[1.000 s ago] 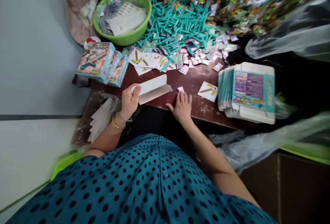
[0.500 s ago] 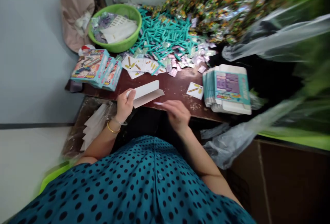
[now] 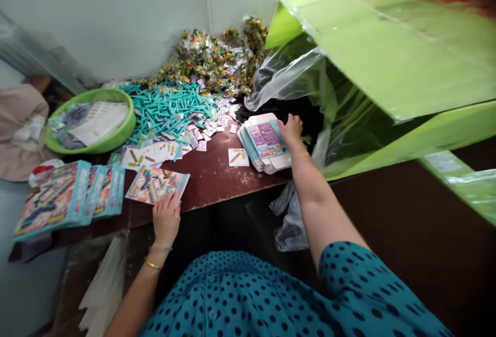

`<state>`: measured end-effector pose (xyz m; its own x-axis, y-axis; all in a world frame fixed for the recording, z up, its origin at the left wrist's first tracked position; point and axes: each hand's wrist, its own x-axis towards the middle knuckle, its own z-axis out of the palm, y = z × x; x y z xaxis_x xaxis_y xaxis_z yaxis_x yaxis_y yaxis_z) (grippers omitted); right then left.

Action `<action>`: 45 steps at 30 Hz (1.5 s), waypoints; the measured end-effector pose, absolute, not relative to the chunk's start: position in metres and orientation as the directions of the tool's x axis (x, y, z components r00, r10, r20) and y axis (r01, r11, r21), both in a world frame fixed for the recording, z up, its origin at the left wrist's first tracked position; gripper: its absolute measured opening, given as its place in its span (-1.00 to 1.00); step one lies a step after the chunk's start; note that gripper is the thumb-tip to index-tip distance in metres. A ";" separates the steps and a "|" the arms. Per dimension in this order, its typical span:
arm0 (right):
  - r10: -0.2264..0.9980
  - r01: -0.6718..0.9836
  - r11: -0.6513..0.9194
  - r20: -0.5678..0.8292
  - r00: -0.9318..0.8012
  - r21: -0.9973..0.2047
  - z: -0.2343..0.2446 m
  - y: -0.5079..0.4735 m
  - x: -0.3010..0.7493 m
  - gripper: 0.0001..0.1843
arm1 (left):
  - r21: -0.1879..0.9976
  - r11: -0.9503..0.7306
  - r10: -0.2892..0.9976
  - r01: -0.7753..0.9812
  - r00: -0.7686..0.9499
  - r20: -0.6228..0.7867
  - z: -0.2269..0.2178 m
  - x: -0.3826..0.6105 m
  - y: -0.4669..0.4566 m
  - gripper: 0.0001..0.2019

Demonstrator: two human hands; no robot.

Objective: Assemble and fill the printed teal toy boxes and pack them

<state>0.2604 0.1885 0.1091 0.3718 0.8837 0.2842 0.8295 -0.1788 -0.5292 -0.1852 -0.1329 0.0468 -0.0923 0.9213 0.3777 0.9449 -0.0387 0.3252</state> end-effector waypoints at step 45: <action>0.869 0.831 0.478 0.012 -0.495 -0.285 0.038 -0.001 0.057 -0.39 | 0.781 0.154 0.911 -0.605 -0.220 -0.350 0.024 -0.077 0.000 -0.42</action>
<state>0.0572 -0.0009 0.0385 -0.4955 0.8685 0.0125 0.8308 0.4780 -0.2852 -0.0768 -0.0001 0.0239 -0.2196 0.9106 -0.3501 -0.6052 0.1543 0.7810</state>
